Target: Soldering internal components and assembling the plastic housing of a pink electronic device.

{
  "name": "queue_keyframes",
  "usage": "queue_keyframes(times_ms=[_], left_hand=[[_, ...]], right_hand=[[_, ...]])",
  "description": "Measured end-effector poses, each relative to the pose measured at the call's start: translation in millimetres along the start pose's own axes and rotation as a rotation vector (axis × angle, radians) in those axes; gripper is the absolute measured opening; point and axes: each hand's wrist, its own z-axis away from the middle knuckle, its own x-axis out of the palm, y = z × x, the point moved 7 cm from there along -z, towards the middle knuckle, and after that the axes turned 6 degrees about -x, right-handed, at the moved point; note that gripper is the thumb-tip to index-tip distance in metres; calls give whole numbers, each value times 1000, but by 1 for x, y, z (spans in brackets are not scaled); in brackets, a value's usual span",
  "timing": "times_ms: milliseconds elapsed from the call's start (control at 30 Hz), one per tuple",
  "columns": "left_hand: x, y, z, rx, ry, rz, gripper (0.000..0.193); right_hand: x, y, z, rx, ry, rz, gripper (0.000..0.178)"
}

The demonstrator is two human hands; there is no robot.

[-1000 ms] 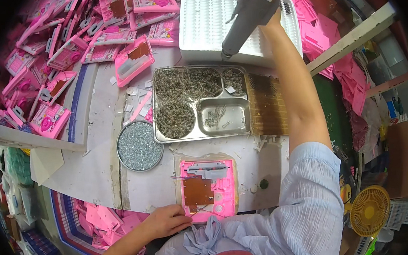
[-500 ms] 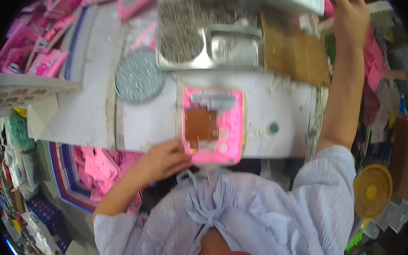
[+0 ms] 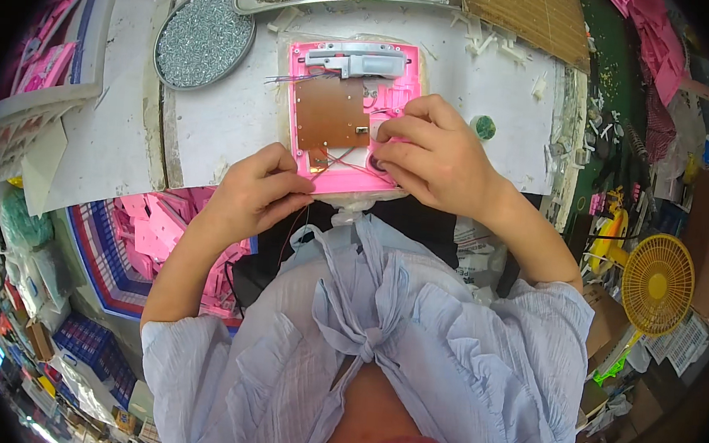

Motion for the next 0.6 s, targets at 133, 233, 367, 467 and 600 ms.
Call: queue_keyframes(times_ms=[133,233,367,467,600], left_hand=[[0,1,1,7,-12,-8,22],[-1,4,-2,41,-34,-31,22],[-2,7,-5,63,-82,-57,23],[-2,8,-4,37,-109,-81,23],[-3,11,-7,9,-135,-118,23]], right_hand=[[4,3,11,-5,8,17,24],[9,12,22,-31,79,-65,26],[8,15,24,-97,110,-74,27],[-12,21,21,-57,125,-139,25],[-77,85,37,282,192,260,20]])
